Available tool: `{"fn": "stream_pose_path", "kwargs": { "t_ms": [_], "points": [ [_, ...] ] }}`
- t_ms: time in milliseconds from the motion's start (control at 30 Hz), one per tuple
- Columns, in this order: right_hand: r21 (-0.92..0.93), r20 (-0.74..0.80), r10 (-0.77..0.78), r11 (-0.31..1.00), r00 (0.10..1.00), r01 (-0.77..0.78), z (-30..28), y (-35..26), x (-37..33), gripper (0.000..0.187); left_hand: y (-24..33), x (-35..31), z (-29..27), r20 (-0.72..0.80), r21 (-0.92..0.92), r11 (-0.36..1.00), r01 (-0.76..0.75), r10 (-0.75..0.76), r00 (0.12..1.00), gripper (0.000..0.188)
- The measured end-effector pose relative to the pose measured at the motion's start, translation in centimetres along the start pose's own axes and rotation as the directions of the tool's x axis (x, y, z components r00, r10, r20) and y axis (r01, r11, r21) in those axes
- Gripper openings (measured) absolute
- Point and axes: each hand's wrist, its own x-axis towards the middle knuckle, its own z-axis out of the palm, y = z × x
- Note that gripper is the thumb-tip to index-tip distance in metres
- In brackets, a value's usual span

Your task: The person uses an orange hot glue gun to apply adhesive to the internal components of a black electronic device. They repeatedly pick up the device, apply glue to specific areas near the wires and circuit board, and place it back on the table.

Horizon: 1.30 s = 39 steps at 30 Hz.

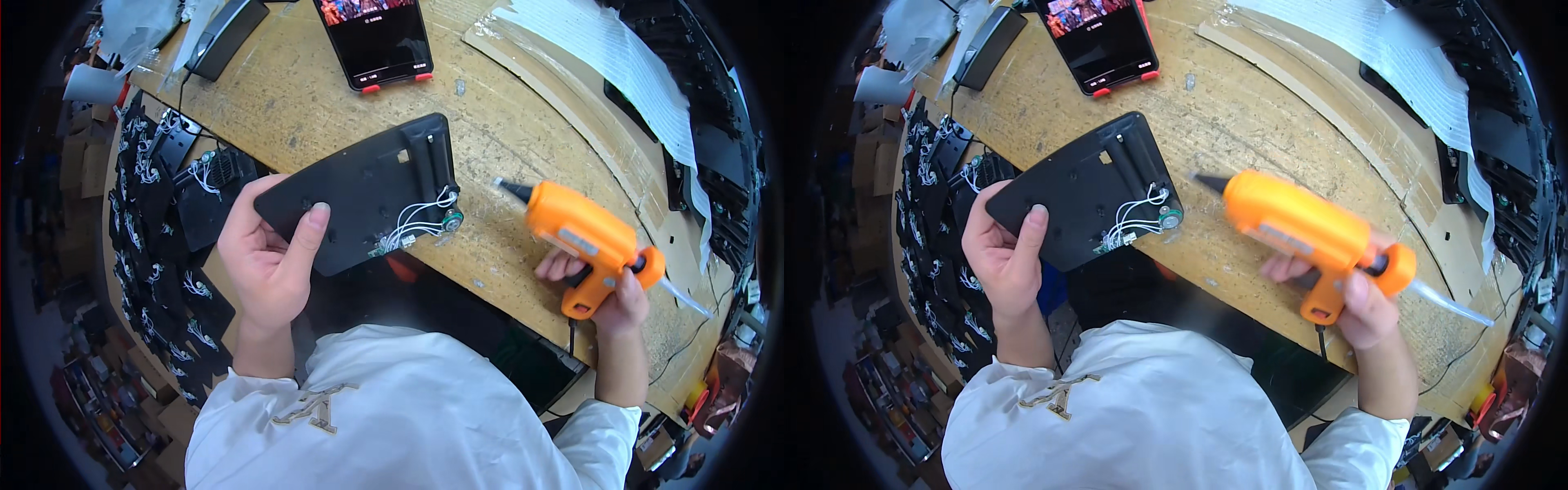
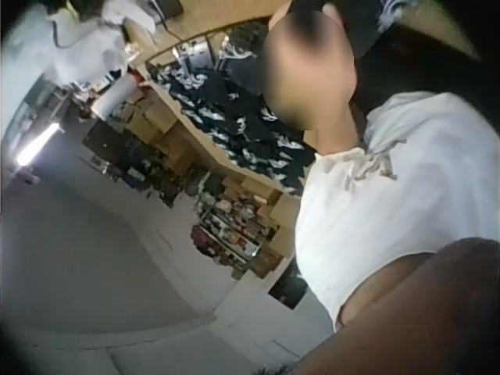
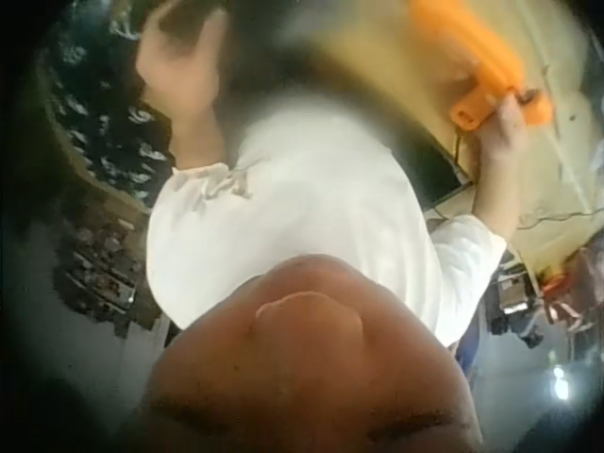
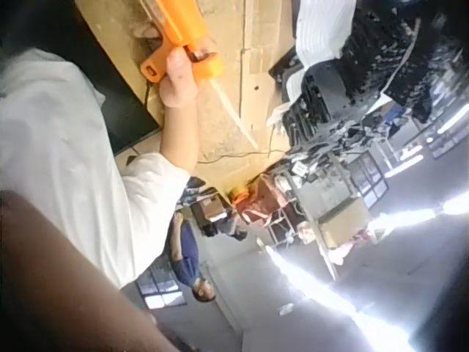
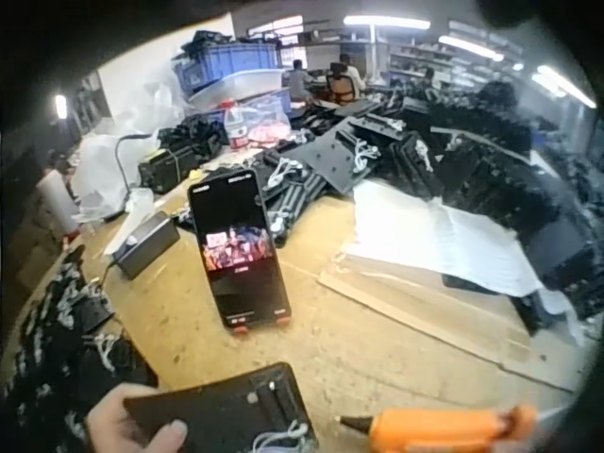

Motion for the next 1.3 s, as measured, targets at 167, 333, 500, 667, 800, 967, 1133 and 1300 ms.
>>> {"fn": "stream_pose_path", "kwargs": {
  "t_ms": [167, 333, 500, 667, 800, 967, 1133, 1300],
  "points": [
    [-0.400, 0.068, -0.085, 0.911, 0.994, 0.105, 0.1, 0.8, 0.7, 0.076, -0.3, 0.3, 0.0, 0.015, 0.030, 1.000, -0.003, 0.003, 1.000, 0.024],
    [-0.495, 0.072, -0.081, 0.862, 0.994, 0.106, 0.1, 1.0, 1.2, 0.084, -0.2, 0.3, 0.1, 0.000, 0.022, 1.000, 0.008, -0.008, 1.000, 0.024],
    [-0.561, 0.067, -0.071, 0.822, 0.995, 0.097, 0.6, 0.5, 1.3, 0.083, -0.3, 0.4, -0.2, 0.007, 0.027, 0.999, 0.026, -0.026, 1.000, 0.024],
    [-0.587, 0.084, -0.066, 0.803, 0.994, 0.103, 0.6, 0.3, 1.6, 0.082, -0.4, 0.6, -0.3, 0.025, 0.039, 0.999, 0.014, -0.015, 1.000, 0.024],
    [-0.597, 0.067, -0.060, 0.798, 0.996, 0.088, 0.6, 0.3, 1.6, 0.082, -0.8, 0.6, -0.4, 0.024, 0.039, 0.999, -0.015, 0.014, 1.000, 0.024],
    [-0.681, 0.030, -0.052, 0.730, 0.998, 0.058, 1.3, -0.2, 1.8, 0.089, -1.1, 0.6, -0.3, 0.011, 0.011, 1.000, 0.013, -0.013, 1.000, 0.024],
    [-0.606, 0.009, -0.115, 0.789, 0.993, 0.096, 1.0, 0.7, 1.4, 0.080, -1.8, 0.7, -0.6, 0.030, -0.006, 1.000, 0.012, -0.012, 0.999, 0.024],
    [-0.694, 0.050, -0.130, 0.708, 0.990, 0.128, 1.1, 0.8, 1.5, 0.078, -2.3, 0.5, -0.8, 0.018, -0.008, 1.000, 0.022, -0.022, 1.000, 0.024]
  ]
}}
